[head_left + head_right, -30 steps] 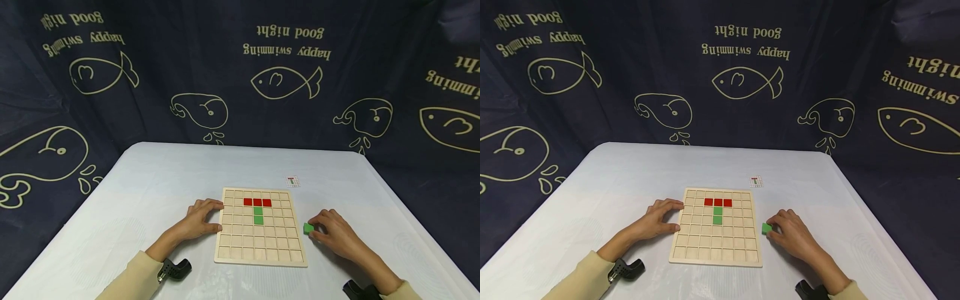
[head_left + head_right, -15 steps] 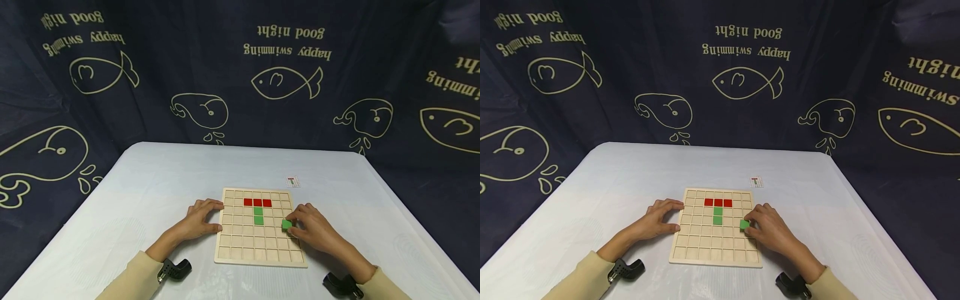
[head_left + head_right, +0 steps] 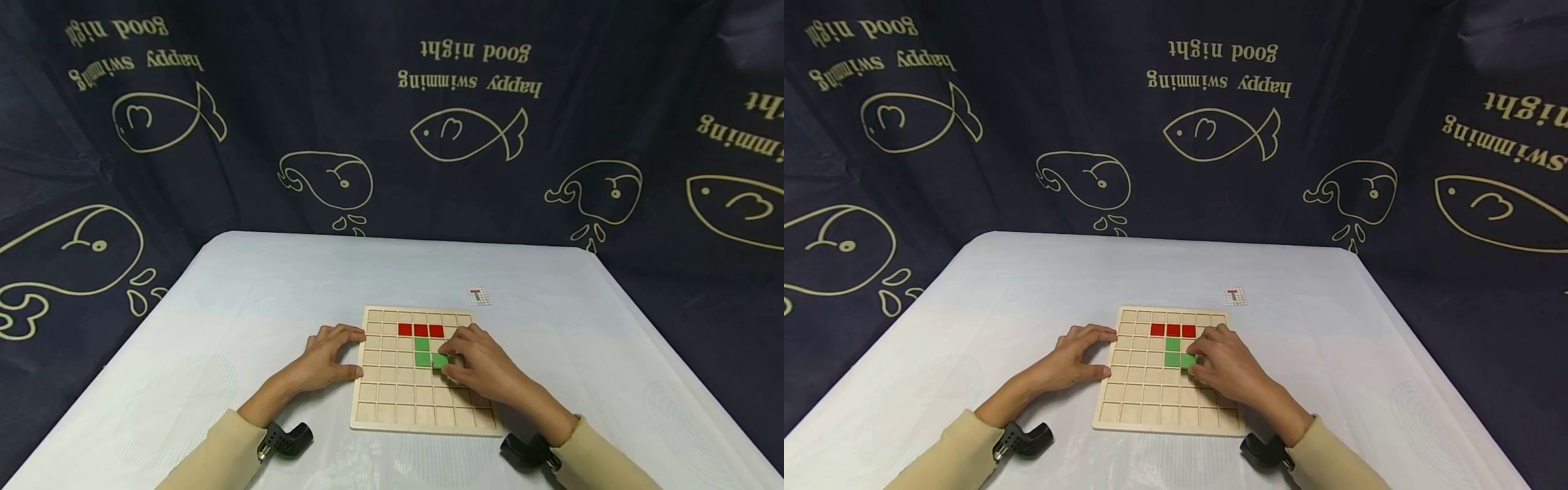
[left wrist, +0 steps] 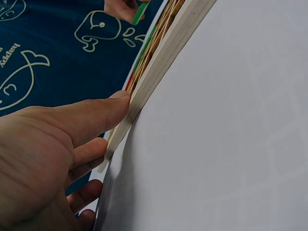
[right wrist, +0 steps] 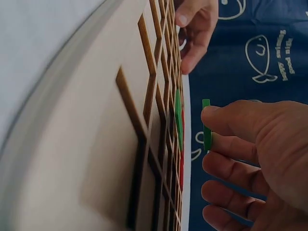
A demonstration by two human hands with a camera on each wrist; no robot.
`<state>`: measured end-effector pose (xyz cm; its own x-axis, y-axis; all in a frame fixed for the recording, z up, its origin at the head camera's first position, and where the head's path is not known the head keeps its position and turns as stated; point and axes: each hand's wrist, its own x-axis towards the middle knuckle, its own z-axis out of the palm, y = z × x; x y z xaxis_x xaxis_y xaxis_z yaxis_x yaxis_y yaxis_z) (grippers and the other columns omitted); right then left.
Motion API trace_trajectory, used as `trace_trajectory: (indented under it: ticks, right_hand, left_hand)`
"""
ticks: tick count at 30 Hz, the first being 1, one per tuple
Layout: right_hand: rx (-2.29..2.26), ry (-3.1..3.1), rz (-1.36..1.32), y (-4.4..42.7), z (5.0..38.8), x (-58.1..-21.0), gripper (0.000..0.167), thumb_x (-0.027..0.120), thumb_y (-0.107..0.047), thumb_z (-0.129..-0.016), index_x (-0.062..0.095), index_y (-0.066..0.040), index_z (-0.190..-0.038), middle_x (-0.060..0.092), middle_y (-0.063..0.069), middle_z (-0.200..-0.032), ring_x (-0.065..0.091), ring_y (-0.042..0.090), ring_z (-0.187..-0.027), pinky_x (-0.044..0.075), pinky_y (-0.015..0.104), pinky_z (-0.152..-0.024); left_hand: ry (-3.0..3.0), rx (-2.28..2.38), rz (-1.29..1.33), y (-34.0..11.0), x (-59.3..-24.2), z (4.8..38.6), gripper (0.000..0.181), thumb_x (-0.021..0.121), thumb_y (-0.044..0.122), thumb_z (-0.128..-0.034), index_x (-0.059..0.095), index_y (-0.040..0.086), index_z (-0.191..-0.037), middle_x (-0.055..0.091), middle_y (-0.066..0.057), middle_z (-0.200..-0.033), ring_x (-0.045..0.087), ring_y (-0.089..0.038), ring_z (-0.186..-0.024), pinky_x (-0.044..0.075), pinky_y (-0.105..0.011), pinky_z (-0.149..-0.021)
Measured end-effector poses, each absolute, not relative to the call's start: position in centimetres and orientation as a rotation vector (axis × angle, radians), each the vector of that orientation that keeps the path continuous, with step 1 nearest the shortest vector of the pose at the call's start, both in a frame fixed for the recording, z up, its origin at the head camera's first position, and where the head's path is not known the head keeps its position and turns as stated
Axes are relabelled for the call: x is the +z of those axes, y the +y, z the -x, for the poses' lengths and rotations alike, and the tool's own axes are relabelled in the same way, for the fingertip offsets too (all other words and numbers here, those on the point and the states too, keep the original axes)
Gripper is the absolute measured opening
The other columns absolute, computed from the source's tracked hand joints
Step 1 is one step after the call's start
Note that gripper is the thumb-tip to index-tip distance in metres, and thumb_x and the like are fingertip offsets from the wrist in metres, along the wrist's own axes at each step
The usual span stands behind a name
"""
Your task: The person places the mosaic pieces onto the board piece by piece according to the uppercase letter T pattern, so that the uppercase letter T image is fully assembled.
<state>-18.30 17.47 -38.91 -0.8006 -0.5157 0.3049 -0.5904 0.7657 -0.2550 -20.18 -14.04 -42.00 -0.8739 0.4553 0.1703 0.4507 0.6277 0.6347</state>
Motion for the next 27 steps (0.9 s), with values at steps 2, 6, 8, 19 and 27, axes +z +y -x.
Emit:
trace_trajectory:
  ticks: [2,6,8,19,27]
  right_hand:
    - [0.508,-2.744,-0.873,17.1,18.4,-38.9,0.022,0.076,-0.023,-0.076,0.072,-0.016,-0.096,0.060,-0.006,-0.089,0.041,0.006,-0.082,0.038,0.026,-0.073]
    - [0.508,-2.737,-0.883,16.5,18.4,-39.1,0.023,0.077,-0.023,-0.075,0.072,-0.016,-0.096,0.060,-0.007,-0.088,0.041,0.006,-0.082,0.038,0.027,-0.074]
    - [0.499,-2.735,-0.893,16.3,18.4,-39.2,0.023,0.077,-0.024,-0.075,0.072,-0.016,-0.096,0.060,-0.007,-0.087,0.041,0.006,-0.082,0.038,0.027,-0.074]
    - [0.488,-2.754,-0.940,15.4,18.1,-39.7,0.021,0.076,-0.027,-0.075,0.072,-0.017,-0.094,0.060,-0.008,-0.086,0.037,0.006,-0.078,0.034,0.023,-0.069]
    - [0.476,-2.750,-0.959,15.2,18.0,-39.9,0.023,0.077,-0.030,-0.075,0.072,-0.018,-0.094,0.060,-0.008,-0.087,0.039,0.006,-0.079,0.035,0.024,-0.071]
  left_hand:
    - [2.829,1.101,-0.790,-14.0,-42.0,20.2,0.053,0.076,0.030,-0.0762,0.058,0.012,-0.123,0.051,0.000,-0.136,0.039,-0.022,-0.116,0.024,-0.040,-0.090]
    - [2.828,1.102,-0.789,-14.1,-42.0,20.2,0.053,0.076,0.030,-0.0762,0.058,0.013,-0.123,0.051,0.001,-0.136,0.039,-0.022,-0.116,0.024,-0.040,-0.090]
    - [2.830,1.100,-0.787,-14.1,-42.1,20.2,0.053,0.076,0.030,-0.0761,0.058,0.013,-0.123,0.051,0.001,-0.136,0.039,-0.021,-0.116,0.024,-0.040,-0.090]
    - [2.831,1.098,-0.787,-14.1,-42.0,20.3,0.054,0.076,0.030,-0.0759,0.058,0.013,-0.124,0.051,0.000,-0.136,0.039,-0.022,-0.116,0.024,-0.041,-0.090]
    - [2.834,1.099,-0.794,-14.1,-42.0,20.2,0.054,0.076,0.030,-0.0759,0.058,0.013,-0.124,0.051,0.000,-0.136,0.039,-0.022,-0.115,0.024,-0.040,-0.089]
